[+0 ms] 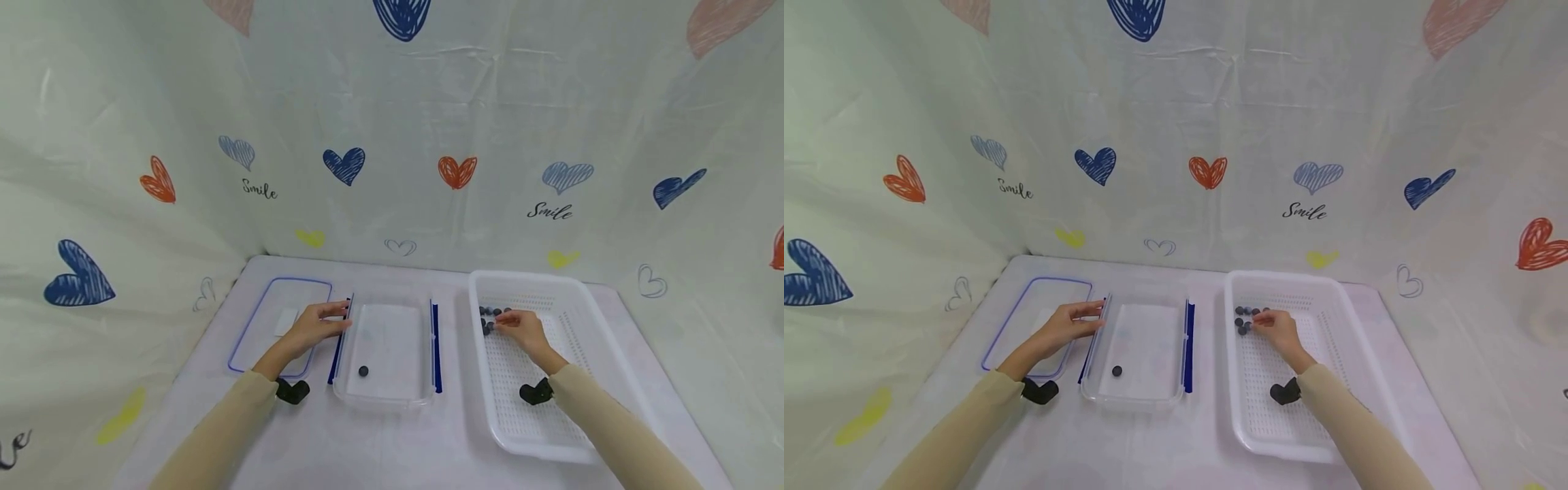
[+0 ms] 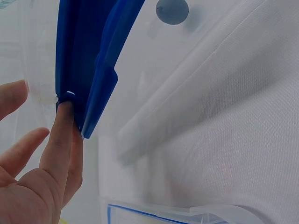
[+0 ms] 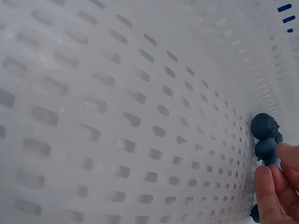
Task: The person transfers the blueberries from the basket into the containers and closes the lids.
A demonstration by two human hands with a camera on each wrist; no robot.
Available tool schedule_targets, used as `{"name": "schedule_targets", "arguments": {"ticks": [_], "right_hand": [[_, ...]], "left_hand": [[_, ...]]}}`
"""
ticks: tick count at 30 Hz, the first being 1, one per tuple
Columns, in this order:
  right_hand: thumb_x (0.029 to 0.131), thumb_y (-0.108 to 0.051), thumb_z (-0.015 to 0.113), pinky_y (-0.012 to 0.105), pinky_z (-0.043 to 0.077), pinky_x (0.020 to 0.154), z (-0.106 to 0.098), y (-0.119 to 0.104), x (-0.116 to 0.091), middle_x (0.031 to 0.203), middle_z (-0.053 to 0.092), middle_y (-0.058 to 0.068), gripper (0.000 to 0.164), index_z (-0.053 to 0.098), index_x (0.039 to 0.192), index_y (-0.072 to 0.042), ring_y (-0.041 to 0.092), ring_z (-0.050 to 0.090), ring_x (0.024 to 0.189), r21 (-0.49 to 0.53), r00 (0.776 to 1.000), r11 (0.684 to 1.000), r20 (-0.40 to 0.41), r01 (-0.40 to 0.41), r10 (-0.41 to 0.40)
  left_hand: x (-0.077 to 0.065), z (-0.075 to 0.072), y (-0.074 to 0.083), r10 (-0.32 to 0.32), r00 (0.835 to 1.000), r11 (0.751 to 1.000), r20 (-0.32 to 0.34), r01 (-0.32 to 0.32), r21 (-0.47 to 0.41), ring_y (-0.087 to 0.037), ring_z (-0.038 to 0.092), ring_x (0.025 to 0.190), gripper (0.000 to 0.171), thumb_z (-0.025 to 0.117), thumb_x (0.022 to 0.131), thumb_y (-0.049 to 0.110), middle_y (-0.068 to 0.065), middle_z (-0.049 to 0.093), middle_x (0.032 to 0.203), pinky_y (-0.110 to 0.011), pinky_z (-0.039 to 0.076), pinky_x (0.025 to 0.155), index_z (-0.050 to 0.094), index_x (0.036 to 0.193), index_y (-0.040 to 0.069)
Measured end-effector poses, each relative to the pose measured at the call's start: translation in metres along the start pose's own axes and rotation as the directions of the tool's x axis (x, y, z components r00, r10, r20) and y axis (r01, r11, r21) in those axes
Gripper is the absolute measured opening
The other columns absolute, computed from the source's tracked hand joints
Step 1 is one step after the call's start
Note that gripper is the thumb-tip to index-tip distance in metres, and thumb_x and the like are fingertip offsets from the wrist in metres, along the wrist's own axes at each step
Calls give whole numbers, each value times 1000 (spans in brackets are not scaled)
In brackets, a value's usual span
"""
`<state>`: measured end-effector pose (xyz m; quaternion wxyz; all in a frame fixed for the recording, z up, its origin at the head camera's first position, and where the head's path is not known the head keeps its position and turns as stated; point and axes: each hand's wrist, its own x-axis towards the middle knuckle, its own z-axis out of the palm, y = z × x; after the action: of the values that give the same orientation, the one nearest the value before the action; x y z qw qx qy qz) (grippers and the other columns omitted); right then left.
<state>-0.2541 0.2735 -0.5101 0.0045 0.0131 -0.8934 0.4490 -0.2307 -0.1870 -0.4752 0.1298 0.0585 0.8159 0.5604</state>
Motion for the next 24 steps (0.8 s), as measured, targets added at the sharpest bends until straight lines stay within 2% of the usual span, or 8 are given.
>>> {"name": "schedule_targets", "arguments": {"ticks": [12, 19, 24], "right_hand": [[84, 1, 77, 18, 52, 68, 10, 8, 0, 90, 72, 18, 20, 72, 100, 11, 25, 69, 83, -26, 1000, 1000, -21, 15, -16], [84, 1, 75, 28, 58, 69, 9, 8, -2, 90, 72, 17, 19, 71, 100, 11, 24, 68, 80, 26, 995, 995, -25, 98, -97], [85, 0, 75, 32, 58, 73, 11, 9, -3, 93, 72, 18, 20, 71, 102, 11, 26, 69, 83, 15, 997, 997, -12, 74, -74]], "left_hand": [[0, -1, -2, 15, 1000, 1000, -2, -15, -10, -40, 57, 123, 60, 72, 94, 21, -25, 54, 139, -42, 53, 96, 49, 145, 0], [2, 0, -2, 13, 1000, 1000, -11, -13, -19, -39, 58, 121, 59, 72, 94, 20, -25, 54, 138, -42, 53, 95, 50, 145, 1], [1, 0, -3, 13, 1000, 1000, -8, -13, -18, -39, 58, 121, 59, 73, 93, 19, -25, 54, 138, -42, 54, 95, 50, 145, 1]]}}
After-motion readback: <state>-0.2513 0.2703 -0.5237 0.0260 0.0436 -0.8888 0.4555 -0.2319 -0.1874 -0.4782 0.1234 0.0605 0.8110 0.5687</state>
